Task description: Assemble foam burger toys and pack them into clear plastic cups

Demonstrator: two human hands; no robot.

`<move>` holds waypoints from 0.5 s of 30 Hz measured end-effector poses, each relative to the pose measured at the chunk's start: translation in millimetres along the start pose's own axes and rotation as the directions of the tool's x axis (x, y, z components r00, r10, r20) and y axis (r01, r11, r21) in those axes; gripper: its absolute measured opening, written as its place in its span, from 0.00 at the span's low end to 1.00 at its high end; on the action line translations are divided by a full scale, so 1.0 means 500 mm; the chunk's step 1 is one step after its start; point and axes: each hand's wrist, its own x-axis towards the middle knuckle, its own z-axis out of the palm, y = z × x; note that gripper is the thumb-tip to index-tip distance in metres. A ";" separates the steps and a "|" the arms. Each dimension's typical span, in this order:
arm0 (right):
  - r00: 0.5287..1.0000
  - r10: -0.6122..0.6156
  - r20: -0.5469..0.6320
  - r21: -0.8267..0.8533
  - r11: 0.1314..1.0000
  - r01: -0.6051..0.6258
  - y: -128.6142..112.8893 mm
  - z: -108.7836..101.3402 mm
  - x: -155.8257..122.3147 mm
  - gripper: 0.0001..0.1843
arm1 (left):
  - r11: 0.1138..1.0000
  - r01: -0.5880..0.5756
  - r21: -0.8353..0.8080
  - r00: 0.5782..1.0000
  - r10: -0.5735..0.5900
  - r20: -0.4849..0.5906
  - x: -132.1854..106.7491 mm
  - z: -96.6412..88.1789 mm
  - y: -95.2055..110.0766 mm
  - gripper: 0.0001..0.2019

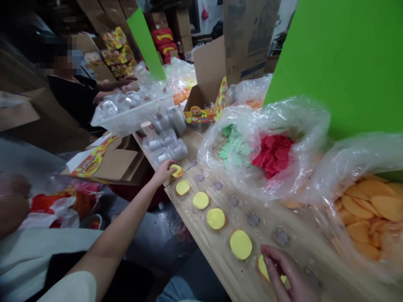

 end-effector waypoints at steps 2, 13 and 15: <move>1.000 -0.013 0.028 -0.035 0.999 0.014 -0.003 0.001 -0.005 0.16 | 0.996 -0.078 0.034 0.996 0.077 0.033 0.003 0.003 -0.013 0.15; 0.986 -0.117 0.116 -0.108 0.986 0.130 -0.073 0.024 -0.037 0.13 | 0.885 -0.306 0.350 0.944 0.330 -0.009 -0.036 -0.004 -0.002 0.14; 0.986 -0.125 0.108 -0.100 0.986 0.136 -0.095 0.024 -0.047 0.12 | 0.858 -0.341 0.385 0.927 0.375 -0.015 -0.061 -0.002 0.005 0.15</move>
